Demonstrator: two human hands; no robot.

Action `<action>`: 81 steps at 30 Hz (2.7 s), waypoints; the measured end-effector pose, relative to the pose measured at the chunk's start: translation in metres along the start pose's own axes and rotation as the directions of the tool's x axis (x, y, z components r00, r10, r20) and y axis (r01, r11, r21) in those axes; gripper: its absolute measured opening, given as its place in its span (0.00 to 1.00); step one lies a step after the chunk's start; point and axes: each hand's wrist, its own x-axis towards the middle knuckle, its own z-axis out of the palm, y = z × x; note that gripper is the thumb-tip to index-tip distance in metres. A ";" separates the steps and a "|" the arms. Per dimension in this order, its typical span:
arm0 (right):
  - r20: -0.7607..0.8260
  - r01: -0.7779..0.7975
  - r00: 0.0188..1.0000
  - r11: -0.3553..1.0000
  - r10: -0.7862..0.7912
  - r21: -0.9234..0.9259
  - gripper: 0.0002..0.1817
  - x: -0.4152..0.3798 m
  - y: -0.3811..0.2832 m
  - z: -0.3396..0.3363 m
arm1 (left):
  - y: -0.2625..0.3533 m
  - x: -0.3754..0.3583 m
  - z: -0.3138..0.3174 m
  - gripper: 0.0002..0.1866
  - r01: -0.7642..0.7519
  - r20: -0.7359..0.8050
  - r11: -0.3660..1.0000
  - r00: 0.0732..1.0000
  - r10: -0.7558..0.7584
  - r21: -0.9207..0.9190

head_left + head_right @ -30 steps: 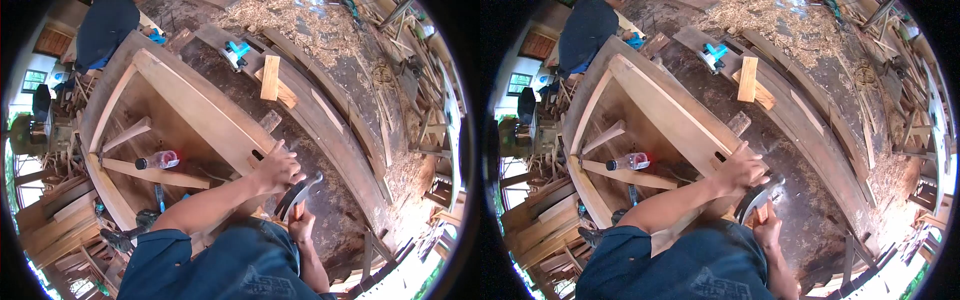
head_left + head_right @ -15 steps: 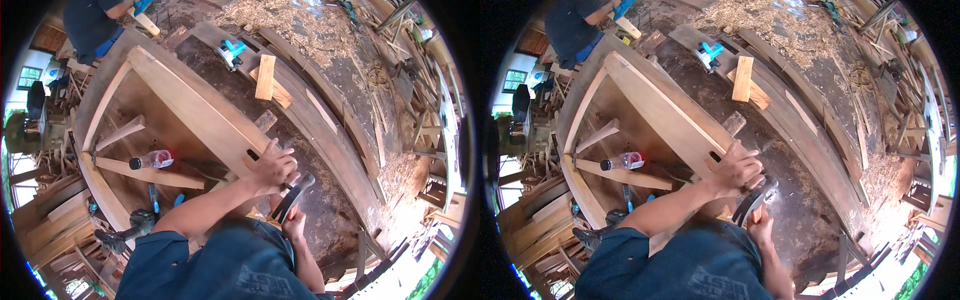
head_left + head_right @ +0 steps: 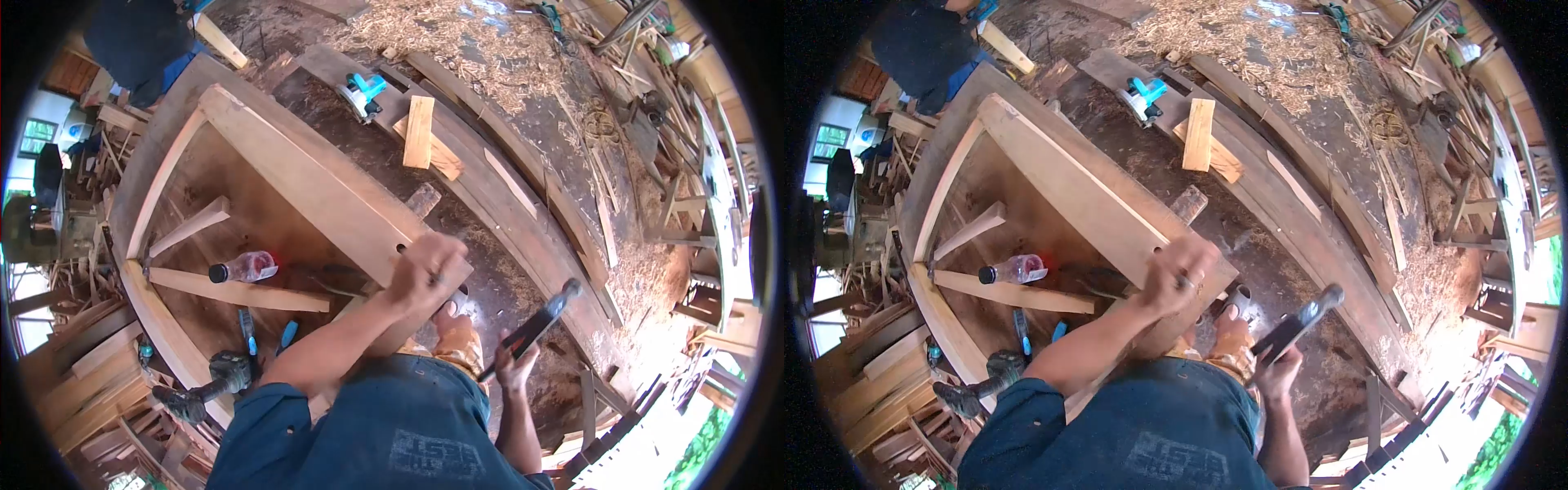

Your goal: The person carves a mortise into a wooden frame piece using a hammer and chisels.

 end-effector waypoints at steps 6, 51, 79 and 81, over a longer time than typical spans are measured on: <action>-0.031 -0.404 0.914 0.901 0.404 -0.159 0.10 0.032 -0.010 -0.016 | -0.003 0.014 -0.055 0.17 0.326 -0.200 0.830 0.870 -0.451 -0.452; 0.880 0.593 0.198 0.768 -0.432 0.243 0.19 0.210 -0.173 0.257 | 0.007 -0.137 -0.104 0.22 0.379 -0.269 0.344 0.906 -0.326 0.859; 0.901 0.432 -0.114 0.795 -0.419 0.425 0.09 0.213 -0.213 0.189 | 0.080 -0.032 -0.010 0.08 0.307 -0.636 0.904 0.643 -0.428 -0.298; 0.903 0.434 -0.154 0.794 -0.400 0.426 0.09 0.217 -0.215 0.193 | 0.086 -0.029 -0.009 0.10 0.364 -0.643 0.922 0.676 -0.361 -0.135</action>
